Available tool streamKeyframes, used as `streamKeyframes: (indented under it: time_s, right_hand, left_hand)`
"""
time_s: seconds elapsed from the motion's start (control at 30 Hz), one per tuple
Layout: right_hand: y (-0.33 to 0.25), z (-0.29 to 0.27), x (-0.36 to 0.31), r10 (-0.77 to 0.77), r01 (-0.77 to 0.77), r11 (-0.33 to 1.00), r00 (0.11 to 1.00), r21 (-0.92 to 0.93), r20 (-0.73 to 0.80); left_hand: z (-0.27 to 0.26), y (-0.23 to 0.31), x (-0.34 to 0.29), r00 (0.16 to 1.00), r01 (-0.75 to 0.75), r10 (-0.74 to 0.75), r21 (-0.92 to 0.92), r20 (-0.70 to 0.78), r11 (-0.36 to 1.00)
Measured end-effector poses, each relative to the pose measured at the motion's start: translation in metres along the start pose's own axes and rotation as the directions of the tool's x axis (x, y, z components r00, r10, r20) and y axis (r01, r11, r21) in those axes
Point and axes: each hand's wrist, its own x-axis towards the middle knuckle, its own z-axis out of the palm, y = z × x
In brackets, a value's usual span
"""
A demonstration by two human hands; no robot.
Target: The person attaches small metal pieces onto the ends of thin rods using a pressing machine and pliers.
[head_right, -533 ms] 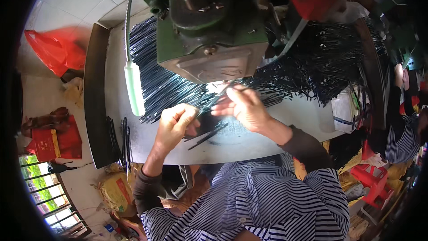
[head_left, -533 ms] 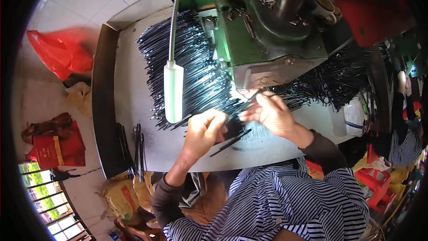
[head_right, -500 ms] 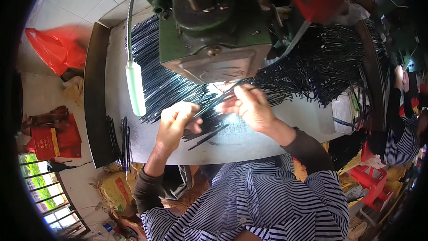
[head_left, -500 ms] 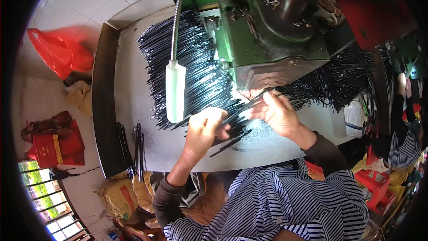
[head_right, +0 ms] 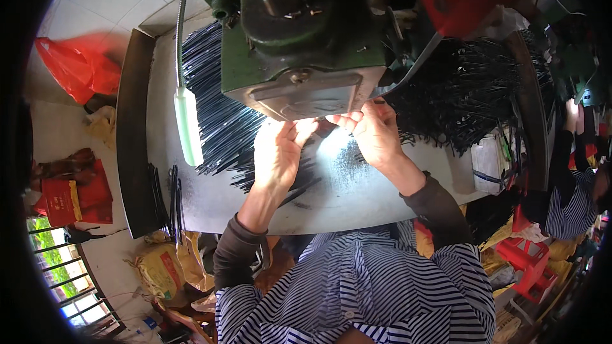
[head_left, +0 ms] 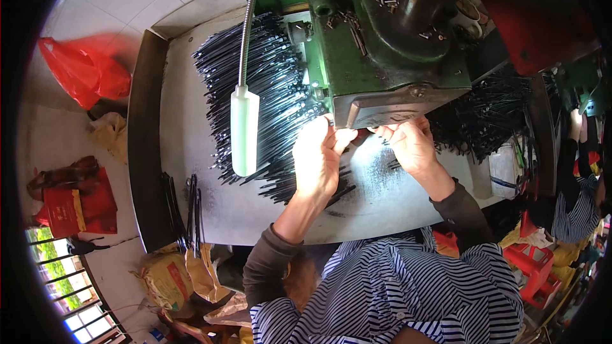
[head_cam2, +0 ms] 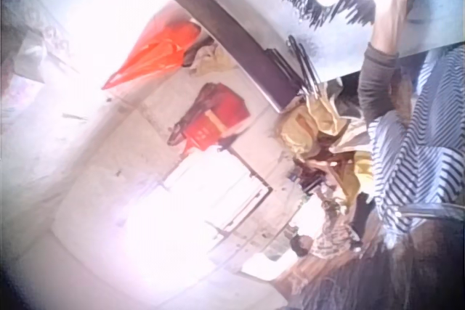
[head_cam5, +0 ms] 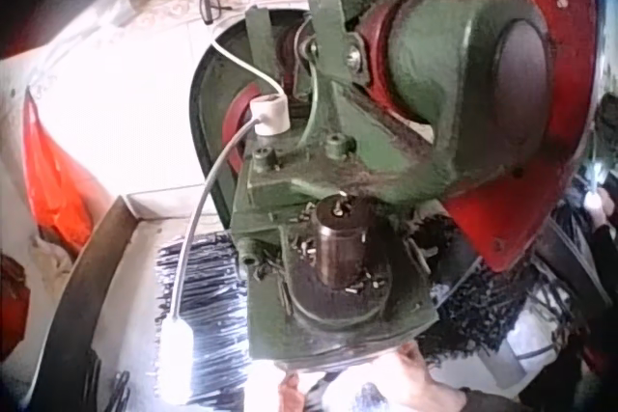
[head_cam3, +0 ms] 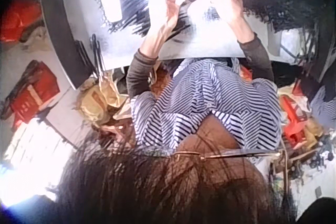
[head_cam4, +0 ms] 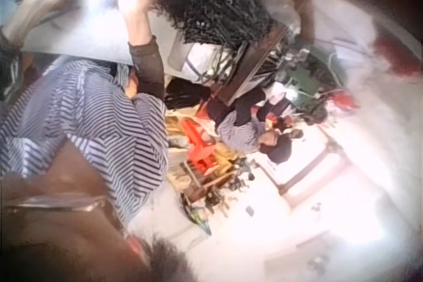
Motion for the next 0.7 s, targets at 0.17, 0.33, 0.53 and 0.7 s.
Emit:
streamKeyframes:
  time_s: [0.17, 0.33, 0.53, 0.7]
  right_hand:
    - [-0.007, 0.019, -0.001, -0.006, 0.004, 0.995, 1.000, -0.104, -0.023]
    - [0.004, -0.005, 0.004, -0.058, 0.036, 0.994, 0.974, 0.099, 0.220]
    - [-0.002, 0.010, 0.000, -0.009, 0.008, 1.000, 0.999, 0.016, 0.035]
    - [-0.004, 0.017, -0.001, 0.024, -0.027, 0.999, 0.995, -0.023, -0.095]
  left_hand:
    - [-0.001, -0.007, 0.004, 0.995, -0.093, 0.092, 0.036, 0.038, 0.995]
    - [0.004, -0.006, 0.001, 0.993, -0.118, 0.117, 0.034, 0.012, 0.992]
    - [0.003, -0.012, -0.001, 0.977, -0.200, 0.200, -0.004, 0.073, 0.980]
    - [-0.001, -0.016, 0.002, 0.976, -0.217, 0.215, 0.064, 0.035, 0.974]
